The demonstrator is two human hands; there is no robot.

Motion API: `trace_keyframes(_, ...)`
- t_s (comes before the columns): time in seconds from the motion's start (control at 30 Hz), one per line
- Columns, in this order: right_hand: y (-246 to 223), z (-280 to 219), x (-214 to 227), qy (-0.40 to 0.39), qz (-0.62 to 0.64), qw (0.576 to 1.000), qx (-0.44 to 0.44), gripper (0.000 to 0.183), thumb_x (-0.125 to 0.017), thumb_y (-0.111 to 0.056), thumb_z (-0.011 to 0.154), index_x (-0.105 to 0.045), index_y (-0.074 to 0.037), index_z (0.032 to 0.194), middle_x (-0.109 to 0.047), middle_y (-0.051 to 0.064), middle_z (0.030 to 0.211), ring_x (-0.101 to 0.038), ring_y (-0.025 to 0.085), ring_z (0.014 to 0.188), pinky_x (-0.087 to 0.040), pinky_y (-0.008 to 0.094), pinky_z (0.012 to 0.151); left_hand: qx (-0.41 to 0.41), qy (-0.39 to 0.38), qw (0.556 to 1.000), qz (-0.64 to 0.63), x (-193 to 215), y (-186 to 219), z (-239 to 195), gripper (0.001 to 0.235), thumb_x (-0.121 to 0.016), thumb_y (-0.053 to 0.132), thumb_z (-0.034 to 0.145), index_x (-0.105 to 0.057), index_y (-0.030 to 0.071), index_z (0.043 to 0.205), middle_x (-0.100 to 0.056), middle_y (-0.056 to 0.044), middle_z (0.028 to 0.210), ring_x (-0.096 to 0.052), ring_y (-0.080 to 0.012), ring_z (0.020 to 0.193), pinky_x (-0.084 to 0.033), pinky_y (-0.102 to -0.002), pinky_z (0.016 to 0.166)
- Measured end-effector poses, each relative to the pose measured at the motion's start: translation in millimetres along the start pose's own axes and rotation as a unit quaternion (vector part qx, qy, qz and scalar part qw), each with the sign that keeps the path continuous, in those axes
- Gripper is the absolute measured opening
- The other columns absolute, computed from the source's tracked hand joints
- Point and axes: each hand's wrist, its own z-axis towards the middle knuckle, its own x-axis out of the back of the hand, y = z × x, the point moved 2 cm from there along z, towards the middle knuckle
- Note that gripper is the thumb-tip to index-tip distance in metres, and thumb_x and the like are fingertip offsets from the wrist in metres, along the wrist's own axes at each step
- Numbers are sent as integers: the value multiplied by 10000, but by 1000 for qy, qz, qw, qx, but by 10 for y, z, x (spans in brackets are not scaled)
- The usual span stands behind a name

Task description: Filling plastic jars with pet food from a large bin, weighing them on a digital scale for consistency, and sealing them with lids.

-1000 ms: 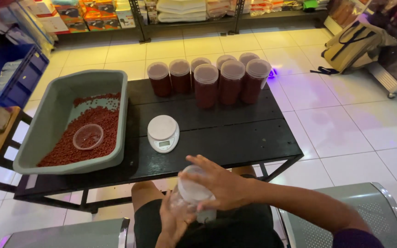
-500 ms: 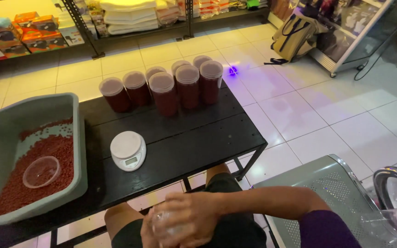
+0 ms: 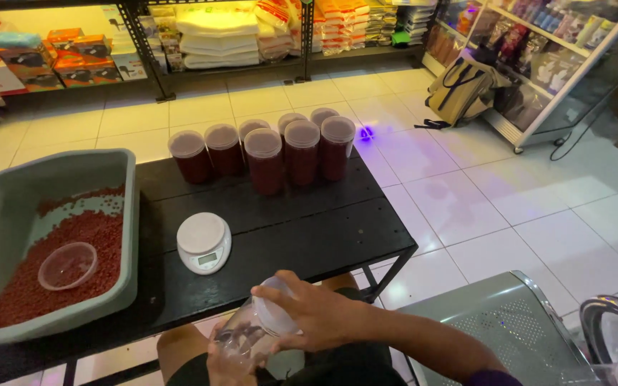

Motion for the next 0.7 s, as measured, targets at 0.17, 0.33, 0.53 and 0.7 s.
trace_keyframes(0.17, 214, -16, -228, 193, -331, 855, 350, 686, -418, -771, 1046, -562, -295, 1518, -524, 336, 1418, -620, 461, 1150, -602, 514, 867, 171, -314, 927, -116, -268, 41, -518, 794, -530, 658, 1052, -400, 164, 1660, -506, -375, 1459, -686, -498, 754, -645, -533, 536)
trace_keyframes(0.33, 272, 5, -327, 108, -353, 726, 580, 373, -516, -489, 1084, -690, -223, 1278, -601, 205, 1466, -685, 424, 1270, -611, 510, 1124, 88, -79, 990, 79, -820, 68, -1033, 644, -706, 261, 923, -596, 56, 1524, -636, -271, 1369, -631, -407, 1261, -464, -553, 1138)
trace_keyframes(0.53, 296, -90, -252, 38, -270, 876, 398, 839, -361, -861, 940, -463, -421, 1647, -266, 238, 1832, -291, 578, 1692, -263, 749, 1342, 178, -78, 981, -11, -656, -6, -916, 712, -569, 533, 984, -572, 32, 1490, -612, -194, 1221, -600, -377, 1068, -439, -509, 962)
trace_keyframes(0.7, -111, -68, 134, -9, -98, 988, 118, 1103, -525, -833, 852, -235, -246, 1739, -273, 293, 1689, -597, 618, 1259, -538, 698, 953, 146, -82, 984, -54, -820, 80, -905, 666, -536, 691, 1012, -629, 228, 1481, -664, -183, 1135, -588, -340, 521, -471, -357, 326)
